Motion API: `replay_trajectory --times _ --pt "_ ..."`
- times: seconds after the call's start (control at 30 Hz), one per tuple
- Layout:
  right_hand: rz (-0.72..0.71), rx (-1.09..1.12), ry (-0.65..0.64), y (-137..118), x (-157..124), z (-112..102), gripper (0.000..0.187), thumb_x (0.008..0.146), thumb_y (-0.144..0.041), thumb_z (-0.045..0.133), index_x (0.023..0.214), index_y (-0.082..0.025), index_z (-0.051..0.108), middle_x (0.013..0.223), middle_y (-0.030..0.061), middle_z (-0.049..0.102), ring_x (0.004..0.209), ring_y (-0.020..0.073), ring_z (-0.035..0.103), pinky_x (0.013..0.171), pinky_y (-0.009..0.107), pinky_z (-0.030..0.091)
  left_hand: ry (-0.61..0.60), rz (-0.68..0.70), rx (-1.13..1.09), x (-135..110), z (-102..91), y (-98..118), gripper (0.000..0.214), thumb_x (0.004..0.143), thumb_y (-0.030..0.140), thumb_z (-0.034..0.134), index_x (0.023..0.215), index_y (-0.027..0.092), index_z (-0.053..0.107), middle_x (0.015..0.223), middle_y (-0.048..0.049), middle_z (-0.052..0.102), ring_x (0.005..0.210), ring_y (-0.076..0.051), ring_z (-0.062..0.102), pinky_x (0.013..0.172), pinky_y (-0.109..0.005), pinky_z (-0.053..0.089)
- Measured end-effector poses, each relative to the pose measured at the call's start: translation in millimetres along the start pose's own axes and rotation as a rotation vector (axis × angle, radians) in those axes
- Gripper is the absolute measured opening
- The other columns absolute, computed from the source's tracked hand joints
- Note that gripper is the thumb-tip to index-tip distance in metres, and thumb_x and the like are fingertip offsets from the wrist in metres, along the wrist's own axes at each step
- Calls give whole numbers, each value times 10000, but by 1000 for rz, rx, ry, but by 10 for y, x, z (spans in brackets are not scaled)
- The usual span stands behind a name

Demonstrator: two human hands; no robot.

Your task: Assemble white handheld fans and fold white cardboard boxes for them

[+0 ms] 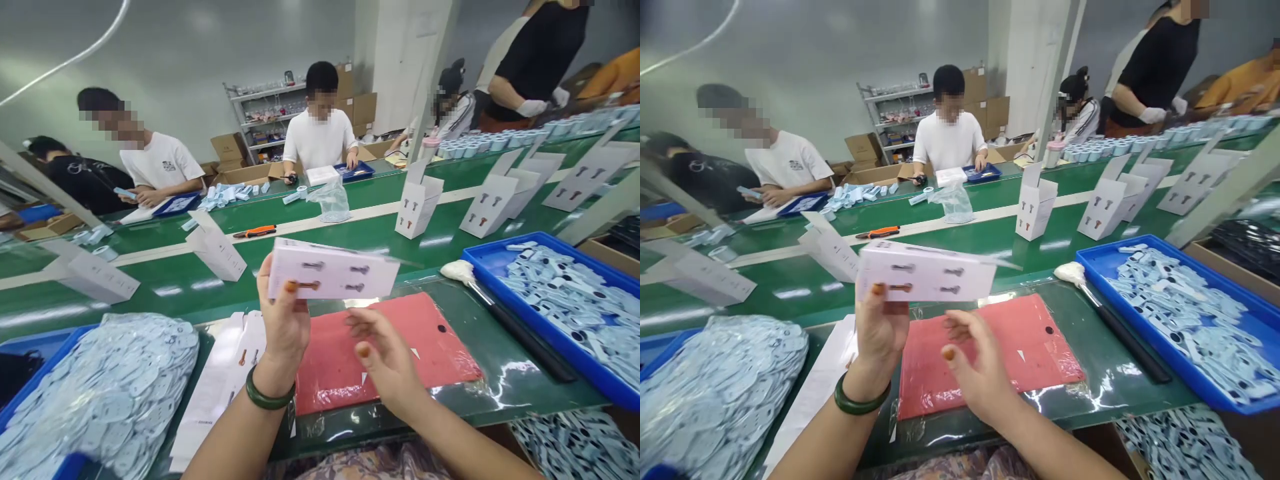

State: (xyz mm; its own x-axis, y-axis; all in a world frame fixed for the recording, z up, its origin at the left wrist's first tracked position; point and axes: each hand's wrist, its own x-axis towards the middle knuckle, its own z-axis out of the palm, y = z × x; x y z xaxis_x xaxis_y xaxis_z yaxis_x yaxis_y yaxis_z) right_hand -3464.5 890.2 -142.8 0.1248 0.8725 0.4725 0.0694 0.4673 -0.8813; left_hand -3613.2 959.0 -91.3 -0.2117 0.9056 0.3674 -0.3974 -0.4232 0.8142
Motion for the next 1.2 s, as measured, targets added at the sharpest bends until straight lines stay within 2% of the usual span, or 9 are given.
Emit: replay_trajectory --times 0.07,0.17,0.33,0.57,0.7,0.8,0.97,1.07,1.2 --pt "185 258 -77 94 60 175 591 910 -665 662 1333 -261 579 1181 137 723 1011 266 734 866 426 632 43 -95 -153 37 94 -102 410 833 545 792 1117 282 659 1047 -4 728 977 -181 694 868 -303 562" --pt "258 449 61 195 419 283 636 864 -639 719 1325 -241 540 1327 155 684 1248 283 666 1079 461 545 33 -265 -248 -6 202 -339 466 774 553 847 1101 280 656 1124 -12 744 1049 -182 704 928 -313 558" --pt "278 14 267 445 1414 -64 616 876 -442 676 1392 -200 440 1399 165 646 1262 244 654 1077 404 536 24 -631 -71 -6 84 -395 683 726 566 882 1285 313 582 1473 -93 592 1339 -269 601 1007 -402 568" --pt "414 -481 366 982 2217 -547 757 743 -312 762 1420 -160 461 1517 230 474 1412 396 498 1192 551 381 -178 -353 613 -201 -844 213 564 876 608 708 1361 337 608 1489 -85 595 1345 -342 599 1113 -520 528" --pt "420 -535 360 1138 2176 -594 835 719 -326 796 1459 -166 443 1508 227 475 1410 398 505 1178 531 405 -225 9 1260 -412 -1754 297 697 832 664 662 1414 283 608 1531 -128 558 1500 -438 402 1239 -666 312" --pt "426 -532 359 1129 1991 -685 923 721 -349 817 1496 -86 390 1526 303 430 1418 422 495 1182 518 391 -277 -60 1629 -628 -2217 336 907 731 726 688 1453 187 588 1563 -216 509 1535 -539 271 1194 -765 260" --pt "442 -398 214 1074 1546 -572 672 933 -355 603 1497 -58 390 1481 309 494 1325 366 599 1112 489 445 -311 -285 1735 -850 -2093 483 810 837 553 652 1550 205 489 1629 -191 442 1536 -489 318 1197 -698 307" --pt "454 -212 -98 979 1186 -152 414 948 -332 617 1329 -171 593 1183 167 733 973 257 752 892 442 585 -351 -297 1621 -790 -1956 543 801 831 521 683 1551 229 486 1634 -164 446 1553 -460 304 1229 -674 286" --pt "596 -7 -468 721 687 577 327 863 -374 751 1128 -189 699 884 90 788 650 199 734 593 331 595 -379 -181 1440 -851 -1900 611 745 889 498 650 1563 247 455 1619 -158 468 1541 -399 365 1252 -635 292"
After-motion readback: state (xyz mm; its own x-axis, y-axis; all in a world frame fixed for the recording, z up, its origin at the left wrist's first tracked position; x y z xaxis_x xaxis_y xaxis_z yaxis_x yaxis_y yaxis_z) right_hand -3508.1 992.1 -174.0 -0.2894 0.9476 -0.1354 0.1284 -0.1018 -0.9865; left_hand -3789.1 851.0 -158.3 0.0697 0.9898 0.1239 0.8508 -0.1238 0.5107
